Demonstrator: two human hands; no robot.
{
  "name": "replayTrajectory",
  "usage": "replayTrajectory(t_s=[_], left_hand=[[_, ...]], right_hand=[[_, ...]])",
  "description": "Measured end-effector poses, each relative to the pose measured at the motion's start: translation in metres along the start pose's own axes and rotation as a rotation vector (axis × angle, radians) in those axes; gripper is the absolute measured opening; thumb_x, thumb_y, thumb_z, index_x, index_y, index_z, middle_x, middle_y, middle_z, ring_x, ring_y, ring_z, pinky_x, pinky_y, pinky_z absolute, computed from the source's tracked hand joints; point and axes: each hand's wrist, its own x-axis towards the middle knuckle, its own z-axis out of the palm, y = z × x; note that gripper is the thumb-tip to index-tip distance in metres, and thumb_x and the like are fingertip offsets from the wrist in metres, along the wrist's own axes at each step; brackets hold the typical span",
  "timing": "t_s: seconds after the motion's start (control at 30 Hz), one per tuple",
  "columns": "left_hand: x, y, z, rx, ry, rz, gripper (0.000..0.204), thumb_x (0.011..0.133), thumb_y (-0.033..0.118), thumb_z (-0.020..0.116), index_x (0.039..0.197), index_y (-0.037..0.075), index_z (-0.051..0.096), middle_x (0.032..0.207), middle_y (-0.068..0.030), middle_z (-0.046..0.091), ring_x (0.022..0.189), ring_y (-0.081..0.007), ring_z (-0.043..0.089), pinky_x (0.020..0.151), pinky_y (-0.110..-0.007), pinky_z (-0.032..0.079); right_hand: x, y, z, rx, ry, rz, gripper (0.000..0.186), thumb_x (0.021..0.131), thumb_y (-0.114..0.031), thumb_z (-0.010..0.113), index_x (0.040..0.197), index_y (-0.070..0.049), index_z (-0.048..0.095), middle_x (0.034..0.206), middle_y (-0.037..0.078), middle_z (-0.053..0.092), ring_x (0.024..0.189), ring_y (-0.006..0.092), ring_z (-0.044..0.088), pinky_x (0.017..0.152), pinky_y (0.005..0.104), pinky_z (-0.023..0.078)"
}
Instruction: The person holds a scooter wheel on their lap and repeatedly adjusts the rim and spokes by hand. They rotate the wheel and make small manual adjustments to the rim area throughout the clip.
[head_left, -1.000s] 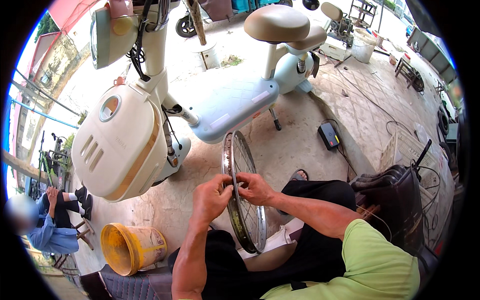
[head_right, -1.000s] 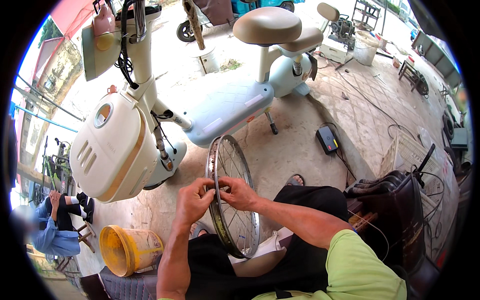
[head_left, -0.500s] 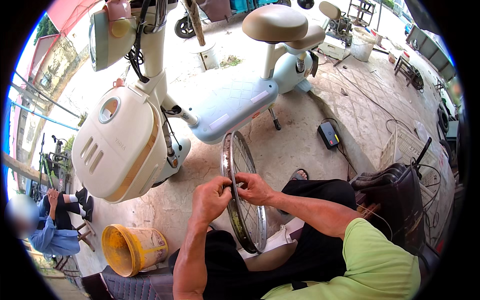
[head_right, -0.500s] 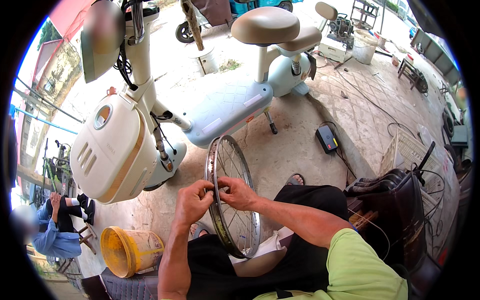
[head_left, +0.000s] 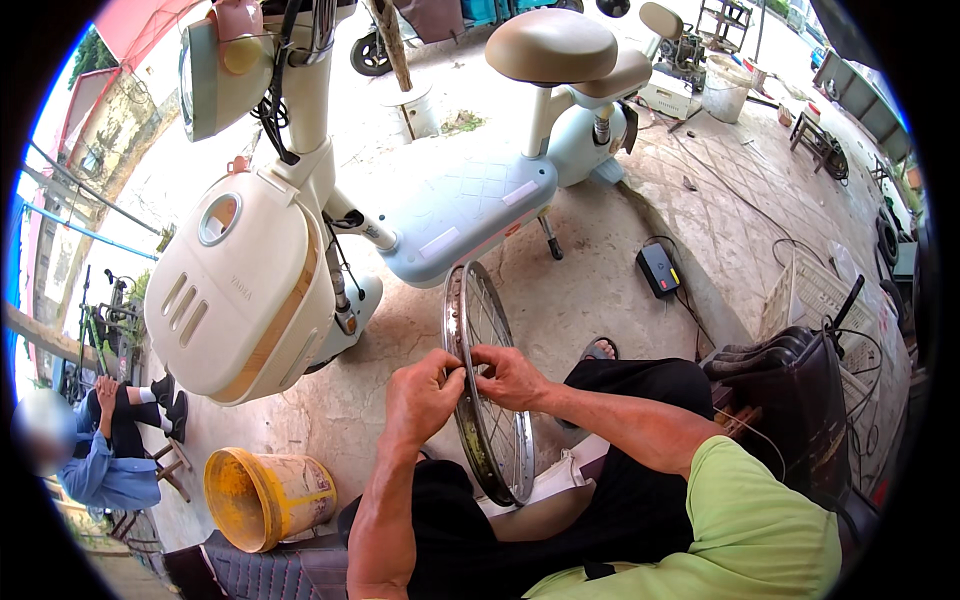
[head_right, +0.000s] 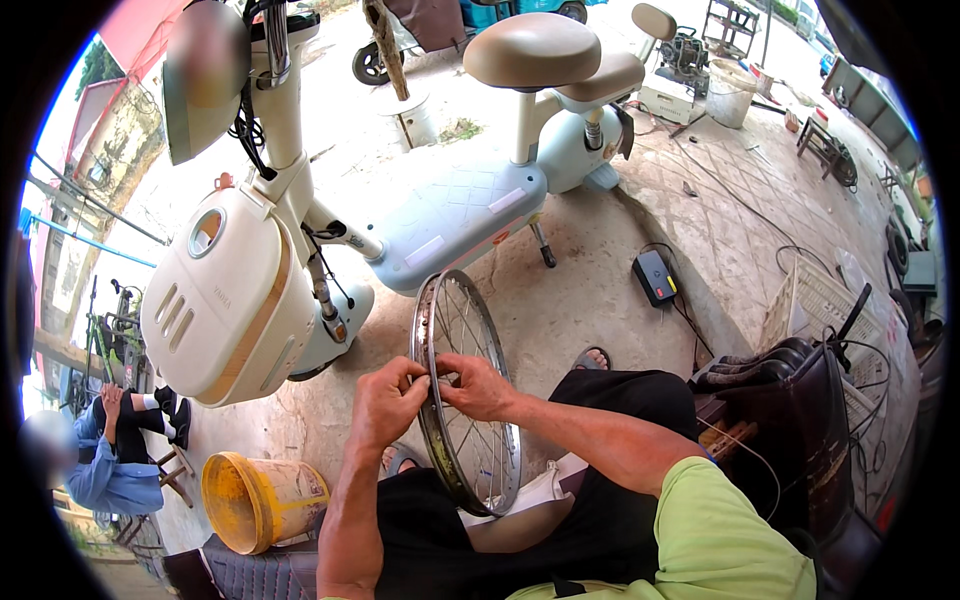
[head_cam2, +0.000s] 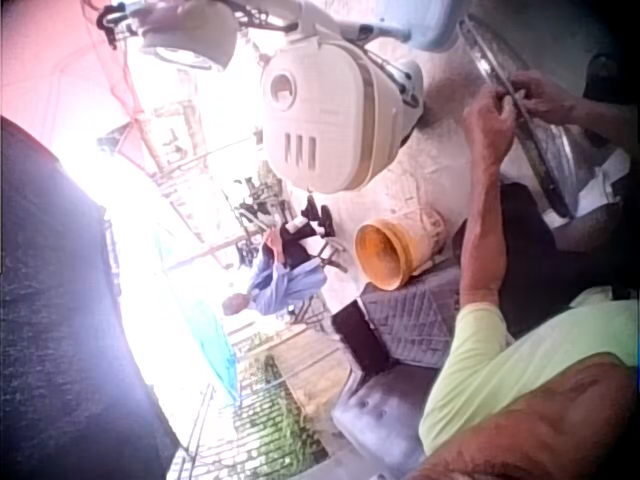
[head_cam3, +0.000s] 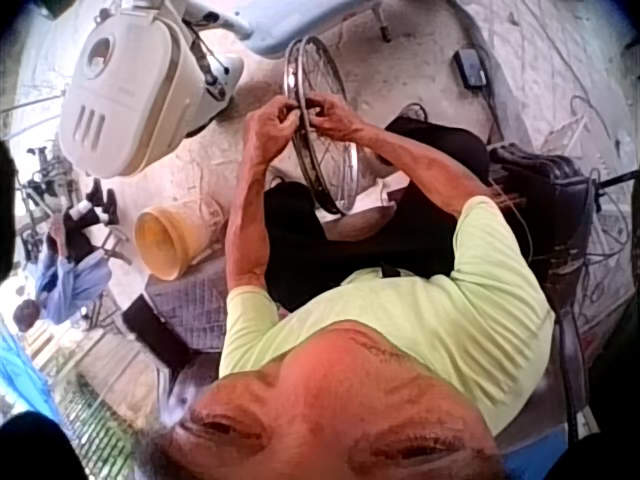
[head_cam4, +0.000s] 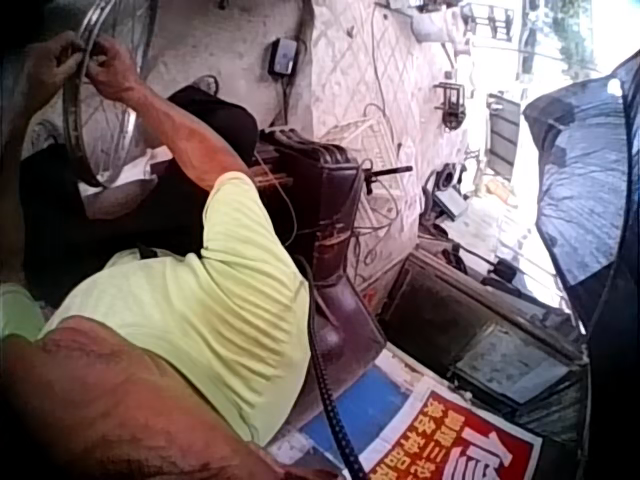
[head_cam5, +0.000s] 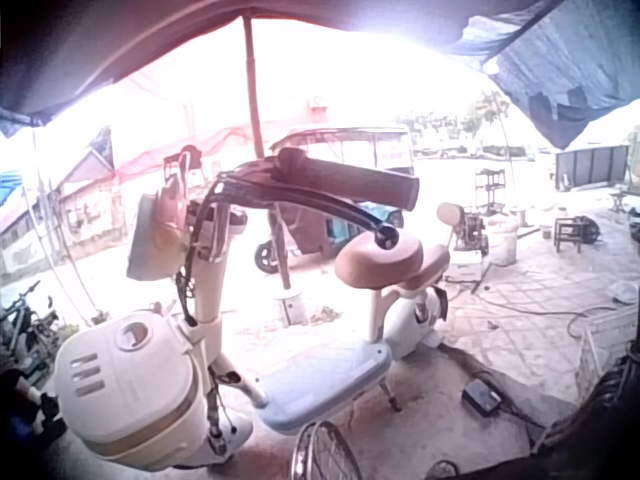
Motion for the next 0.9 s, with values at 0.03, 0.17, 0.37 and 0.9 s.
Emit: replayTrajectory(t_s=[0.03,0.17,0.37,0.9], left_hand=[[0.0004,0.0002,0.0011,-0.019,0.020,0.015,0.015,0.082,0.008,0.070,0.096,0.004,0.071,0.056,-0.0053,0.055,0.049,-0.0111,0.049,0.051,-0.031,0.043],[0.0008,0.0025,-0.0025,-0.039,-0.018,0.003,0.014,0.082,0.010,0.071,0.095,0.004,0.071,0.056,-0.0061,0.057,0.049,-0.0115,0.051,0.050,-0.031,0.043],[0.0005,0.0020,-0.0022,0.016,-0.025,-0.024,0.015,0.083,0.016,0.071,0.097,0.009,0.071,0.066,-0.0090,0.064,0.059,-0.0224,0.062,0.058,-0.036,0.049],[0.0008,0.0028,-0.0025,-0.041,-0.023,0.019,0.016,0.082,0.012,0.072,0.096,0.005,0.071,0.056,-0.0058,0.055,0.049,-0.0121,0.051,0.050,-0.032,0.043]], right_hand=[[0.0001,-0.0004,-0.0001,-0.006,0.007,-0.015,0.026,0.091,-0.009,0.065,0.114,0.001,0.065,0.105,0.016,0.073,0.098,0.0216,0.070,0.081,0.0344,0.055],[0.0004,-0.0001,-0.0002,0.011,0.008,-0.002,0.025,0.090,-0.009,0.064,0.114,0.001,0.065,0.105,0.017,0.073,0.098,0.0233,0.070,0.082,0.0353,0.055],[0.0015,0.0044,0.0006,-0.006,0.013,-0.040,0.025,0.089,-0.010,0.066,0.112,0.001,0.066,0.105,0.017,0.073,0.097,0.0229,0.070,0.082,0.0349,0.055],[0.0009,0.0059,0.0004,-0.002,0.010,-0.019,0.028,0.089,-0.009,0.064,0.115,0.001,0.066,0.105,0.017,0.073,0.095,0.0230,0.070,0.080,0.0344,0.055]])
